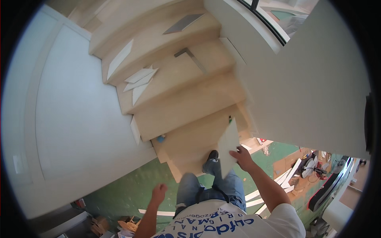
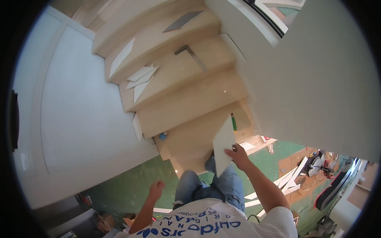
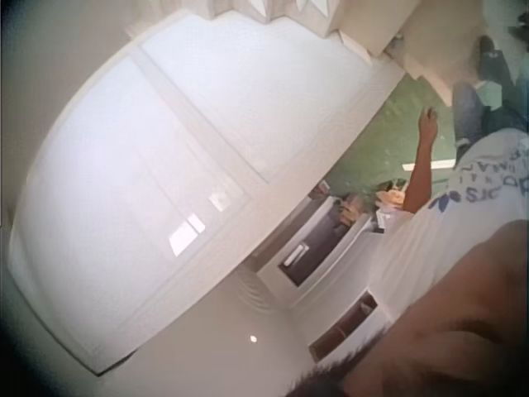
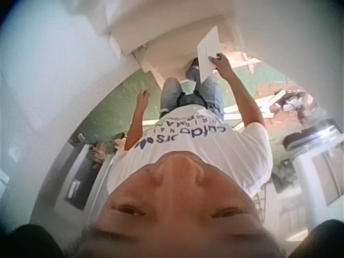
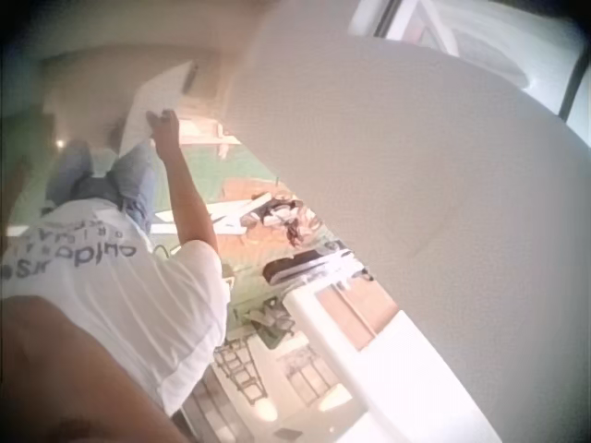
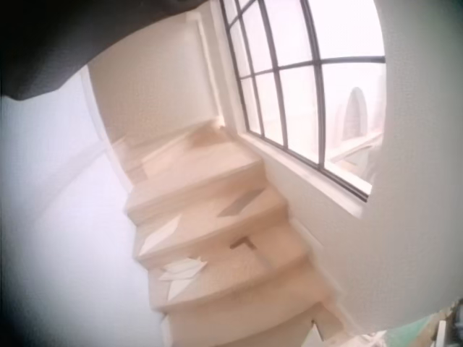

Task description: Using a table saw and an angle grinder to shape and trim pieces of decorative molding for installation.

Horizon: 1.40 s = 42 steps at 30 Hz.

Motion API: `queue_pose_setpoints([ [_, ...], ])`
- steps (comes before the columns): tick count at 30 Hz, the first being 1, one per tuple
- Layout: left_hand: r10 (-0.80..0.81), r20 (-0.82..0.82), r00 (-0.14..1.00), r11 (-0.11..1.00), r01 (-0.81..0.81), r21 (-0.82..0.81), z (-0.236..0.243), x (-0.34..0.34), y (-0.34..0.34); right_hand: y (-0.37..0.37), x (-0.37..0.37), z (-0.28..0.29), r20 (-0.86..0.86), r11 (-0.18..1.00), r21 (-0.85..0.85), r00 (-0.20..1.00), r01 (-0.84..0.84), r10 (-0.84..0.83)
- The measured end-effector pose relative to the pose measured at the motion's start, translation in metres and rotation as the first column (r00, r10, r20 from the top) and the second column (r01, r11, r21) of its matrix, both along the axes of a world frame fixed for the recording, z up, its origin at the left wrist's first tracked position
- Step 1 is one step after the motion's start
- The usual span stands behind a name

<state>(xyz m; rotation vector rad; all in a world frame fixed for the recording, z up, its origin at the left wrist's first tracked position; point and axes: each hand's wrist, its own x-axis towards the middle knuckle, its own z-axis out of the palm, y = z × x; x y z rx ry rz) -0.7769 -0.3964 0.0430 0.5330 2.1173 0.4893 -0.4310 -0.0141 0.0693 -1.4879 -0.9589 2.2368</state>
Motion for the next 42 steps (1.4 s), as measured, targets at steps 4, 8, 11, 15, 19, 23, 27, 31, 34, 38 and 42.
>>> queue_pose_setpoints([
  [4, -0.178, -0.126, 0.976, 0.962, 0.199, 0.188, 0.007, -0.081, 0.212, 0.078, -0.066, 0.028, 0.139, 0.956, 0.207, 0.973, -0.210, 0.184],
  [8, -0.311, -0.258, 0.914, 0.914, 0.363, 0.182, -0.049, -0.164, 0.397, 0.124, -0.107, 0.027, -0.083, 0.989, 0.120, 0.993, 0.091, -0.082],
  [11, -0.412, -0.297, 0.861, 0.889, 0.451, 0.074, -0.103, -0.232, 0.517, 0.146, -0.124, 0.032, -0.089, 0.959, -0.115, 0.959, 0.258, -0.269],
  [15, -0.548, -0.390, 0.740, 0.802, 0.597, 0.005, -0.126, -0.229, 0.688, 0.159, -0.104, 0.022, 0.169, 0.915, -0.133, 0.918, 0.381, -0.358],
  [19, -0.449, -0.621, 0.643, 0.816, 0.578, 0.009, -0.192, -0.277, 0.745, 0.209, -0.169, 0.048, 0.083, 0.791, -0.361, 0.862, 0.494, -0.500],
  [23, -0.416, -0.758, 0.502, 0.764, 0.645, 0.007, -0.233, -0.276, 0.746, 0.263, -0.208, 0.033, -0.030, 0.820, -0.380, 0.881, 0.428, -0.473],
  [27, -0.425, -0.741, 0.521, 0.753, 0.657, 0.030, -0.229, -0.279, 0.747, 0.336, -0.228, -0.009, -0.074, 0.956, -0.102, 0.956, 0.276, -0.284],
  [31, -0.329, -0.829, 0.453, 0.717, 0.691, 0.093, -0.239, -0.285, 0.739, 0.418, -0.252, -0.022, -0.050, 0.964, 0.158, 0.977, 0.214, -0.208],
  [34, -0.380, -0.774, 0.506, 0.726, 0.682, 0.090, -0.231, -0.282, 0.748, 0.446, -0.248, -0.017, 0.162, 0.906, 0.414, 0.973, 0.086, -0.167],
  [38, -0.339, -0.817, 0.466, 0.702, 0.703, 0.109, -0.237, -0.288, 0.749, 0.434, -0.227, -0.027, 0.280, 0.795, 0.607, 0.937, -0.005, -0.208],
  [42, -0.332, -0.831, 0.447, 0.671, 0.731, 0.125, -0.246, -0.285, 0.735, 0.395, -0.202, -0.067, 0.312, 0.773, 0.633, 0.898, 0.048, -0.311],
])
